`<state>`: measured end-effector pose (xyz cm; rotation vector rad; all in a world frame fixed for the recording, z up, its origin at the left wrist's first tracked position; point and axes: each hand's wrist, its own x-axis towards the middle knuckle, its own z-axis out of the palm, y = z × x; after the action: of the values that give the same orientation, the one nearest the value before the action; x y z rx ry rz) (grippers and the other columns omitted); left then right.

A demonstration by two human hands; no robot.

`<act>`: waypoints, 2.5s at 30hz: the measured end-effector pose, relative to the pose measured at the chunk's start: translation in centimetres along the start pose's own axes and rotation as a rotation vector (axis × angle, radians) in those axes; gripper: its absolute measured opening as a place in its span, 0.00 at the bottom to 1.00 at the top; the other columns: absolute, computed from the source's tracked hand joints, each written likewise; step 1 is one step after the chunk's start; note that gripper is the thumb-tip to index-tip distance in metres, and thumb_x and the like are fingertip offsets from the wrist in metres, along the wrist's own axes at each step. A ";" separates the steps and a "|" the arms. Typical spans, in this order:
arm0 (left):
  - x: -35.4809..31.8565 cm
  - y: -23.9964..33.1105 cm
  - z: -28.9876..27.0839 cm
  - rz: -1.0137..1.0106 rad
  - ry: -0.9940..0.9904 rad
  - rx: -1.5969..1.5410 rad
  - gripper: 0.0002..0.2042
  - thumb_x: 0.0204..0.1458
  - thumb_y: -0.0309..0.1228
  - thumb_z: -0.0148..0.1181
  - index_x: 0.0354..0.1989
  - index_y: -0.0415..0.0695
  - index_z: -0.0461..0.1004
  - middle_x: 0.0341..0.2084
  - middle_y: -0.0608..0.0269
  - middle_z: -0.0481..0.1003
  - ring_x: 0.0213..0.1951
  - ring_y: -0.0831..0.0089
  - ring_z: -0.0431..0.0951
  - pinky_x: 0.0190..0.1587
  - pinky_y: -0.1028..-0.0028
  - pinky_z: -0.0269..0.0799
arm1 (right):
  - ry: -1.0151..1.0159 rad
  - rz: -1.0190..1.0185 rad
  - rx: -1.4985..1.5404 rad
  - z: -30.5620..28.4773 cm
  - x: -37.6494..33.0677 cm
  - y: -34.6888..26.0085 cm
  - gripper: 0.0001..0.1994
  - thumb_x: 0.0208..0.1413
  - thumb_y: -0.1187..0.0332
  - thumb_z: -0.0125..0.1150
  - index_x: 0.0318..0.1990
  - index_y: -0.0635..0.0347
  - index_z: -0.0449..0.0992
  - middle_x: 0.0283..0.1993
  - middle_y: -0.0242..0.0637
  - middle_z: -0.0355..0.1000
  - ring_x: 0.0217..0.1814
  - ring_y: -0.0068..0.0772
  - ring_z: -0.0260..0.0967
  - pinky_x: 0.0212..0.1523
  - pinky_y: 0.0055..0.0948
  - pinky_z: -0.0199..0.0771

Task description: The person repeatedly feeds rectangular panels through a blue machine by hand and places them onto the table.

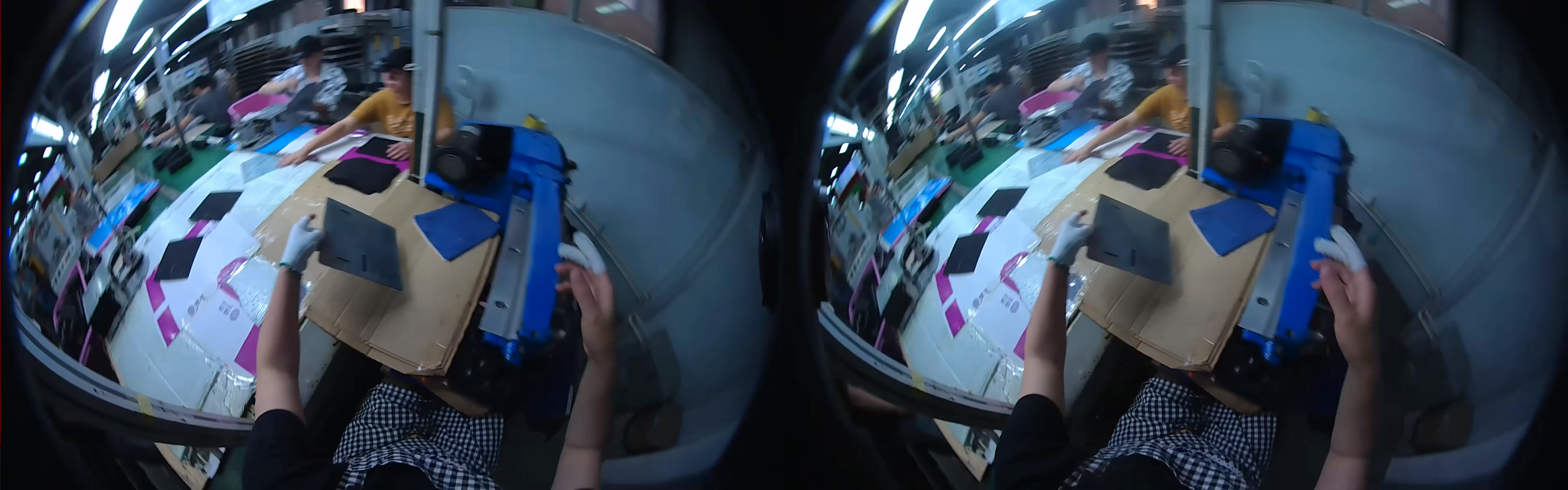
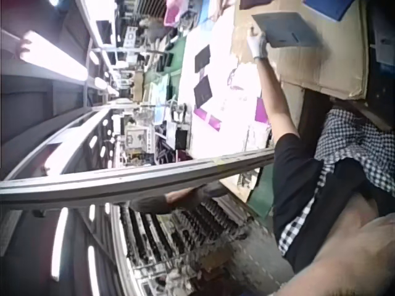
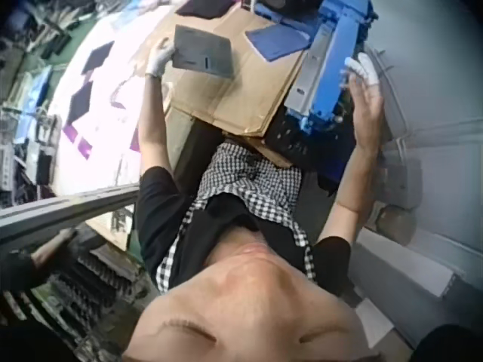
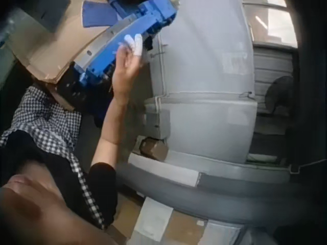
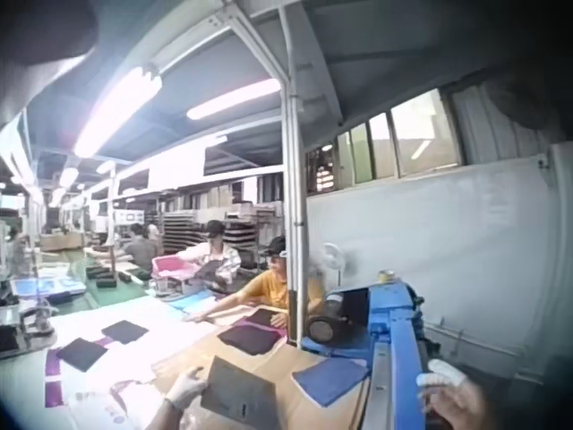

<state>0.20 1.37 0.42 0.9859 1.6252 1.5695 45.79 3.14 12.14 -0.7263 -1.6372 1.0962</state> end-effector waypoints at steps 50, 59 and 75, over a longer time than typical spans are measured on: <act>2.1 -0.3 27.5 -0.424 -0.553 -0.284 0.23 0.48 0.54 0.53 0.31 0.42 0.70 0.26 0.61 0.72 0.25 0.72 0.71 0.27 0.81 0.63 | 0.470 0.523 0.459 -11.3 2.8 17.3 0.26 0.50 0.45 0.52 0.47 0.57 0.69 0.37 0.33 0.72 0.34 0.23 0.69 0.32 0.20 0.66; 0.0 6.3 20.1 -0.493 -0.409 -0.445 0.30 0.47 0.43 0.58 0.51 0.31 0.61 0.50 0.42 0.65 0.44 0.58 0.72 0.48 0.68 0.66 | 0.563 0.487 0.351 -13.4 3.3 20.2 0.19 0.51 0.52 0.55 0.44 0.56 0.71 0.33 0.31 0.72 0.22 0.14 0.62 0.18 0.13 0.55; -6.2 17.1 28.0 -0.130 -0.521 -0.595 0.22 0.46 0.36 0.59 0.45 0.30 0.67 0.41 0.41 0.70 0.41 0.57 0.73 0.46 0.71 0.68 | 0.230 0.147 0.970 -9.8 1.7 3.7 0.22 0.57 0.48 0.42 0.49 0.54 0.68 0.44 0.30 0.71 0.39 0.26 0.69 0.37 0.25 0.66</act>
<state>28.72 9.74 15.57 0.8406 0.7813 1.4234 54.30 9.16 10.34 -0.2965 -0.7040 1.6404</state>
